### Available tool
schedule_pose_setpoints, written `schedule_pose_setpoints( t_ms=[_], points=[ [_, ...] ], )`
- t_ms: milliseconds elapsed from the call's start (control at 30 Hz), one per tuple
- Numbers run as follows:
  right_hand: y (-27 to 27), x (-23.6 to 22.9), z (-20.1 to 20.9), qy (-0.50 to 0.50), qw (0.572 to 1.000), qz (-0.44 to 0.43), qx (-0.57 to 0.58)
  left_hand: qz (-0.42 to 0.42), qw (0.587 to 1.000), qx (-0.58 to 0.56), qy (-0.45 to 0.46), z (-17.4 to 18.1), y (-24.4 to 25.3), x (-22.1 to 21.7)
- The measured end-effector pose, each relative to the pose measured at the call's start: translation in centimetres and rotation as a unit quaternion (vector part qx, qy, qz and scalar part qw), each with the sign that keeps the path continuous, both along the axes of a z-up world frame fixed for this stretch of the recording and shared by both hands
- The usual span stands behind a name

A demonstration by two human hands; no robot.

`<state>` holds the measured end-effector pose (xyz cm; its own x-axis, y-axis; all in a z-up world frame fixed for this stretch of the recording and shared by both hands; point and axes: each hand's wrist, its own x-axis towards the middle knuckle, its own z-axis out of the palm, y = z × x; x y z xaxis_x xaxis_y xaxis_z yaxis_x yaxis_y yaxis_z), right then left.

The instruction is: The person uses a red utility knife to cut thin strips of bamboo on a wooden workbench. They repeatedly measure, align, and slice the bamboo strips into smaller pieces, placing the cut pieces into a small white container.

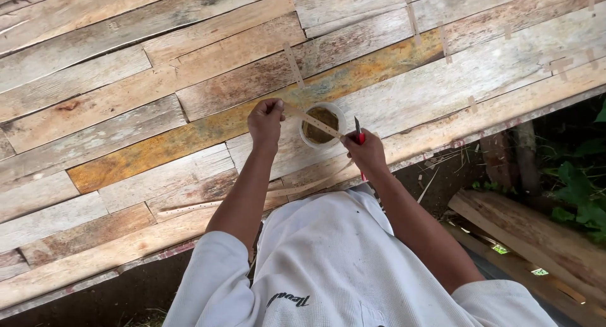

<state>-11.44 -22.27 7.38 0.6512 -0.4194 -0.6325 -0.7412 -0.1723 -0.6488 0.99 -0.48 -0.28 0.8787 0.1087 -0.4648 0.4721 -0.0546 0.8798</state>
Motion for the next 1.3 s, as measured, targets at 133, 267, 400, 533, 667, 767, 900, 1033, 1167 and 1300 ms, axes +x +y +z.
schedule_pose_setpoints(
  t_ms=[133,267,400,533,667,767,900,1033,1167,1300],
  points=[
    [0.2,1.6,-0.6,0.024,0.998,0.026,-0.042,-0.004,1.0,0.011,-0.013,0.9,-0.4,0.8],
    [-0.5,2.6,-3.4,0.022,0.997,0.026,-0.07,-0.005,1.0,0.012,-0.016,0.0,-1.0,1.7],
    [0.1,3.6,-1.8,0.036,0.992,0.057,-0.107,-0.016,0.995,0.101,-0.004,2.1,-1.3,0.7],
    [-0.2,4.2,-3.3,0.049,0.988,0.065,-0.128,-0.014,0.951,0.241,-0.194,1.3,-3.0,-2.9],
    [-0.4,4.8,-3.5,0.07,0.982,0.088,-0.155,-0.263,0.823,0.41,-0.293,3.6,-5.2,-7.5],
    [0.0,5.4,-2.5,0.08,0.977,0.103,-0.168,-0.449,0.764,0.427,-0.179,6.5,-6.3,-8.4],
    [-0.2,5.8,-2.3,0.097,0.969,0.129,-0.187,-0.532,0.705,0.45,-0.13,6.5,-7.5,-7.4],
    [0.3,6.5,-0.8,0.114,0.96,0.16,-0.201,-0.546,0.689,0.461,-0.124,5.5,-7.8,-6.4],
    [0.2,6.3,-1.9,0.098,0.943,0.216,-0.232,-0.564,0.662,0.479,-0.12,4.9,-8.0,-6.1],
    [0.1,6.3,-2.1,0.078,0.929,0.25,-0.261,-0.569,0.657,0.483,-0.108,4.9,-8.3,-5.8]
  ],
)
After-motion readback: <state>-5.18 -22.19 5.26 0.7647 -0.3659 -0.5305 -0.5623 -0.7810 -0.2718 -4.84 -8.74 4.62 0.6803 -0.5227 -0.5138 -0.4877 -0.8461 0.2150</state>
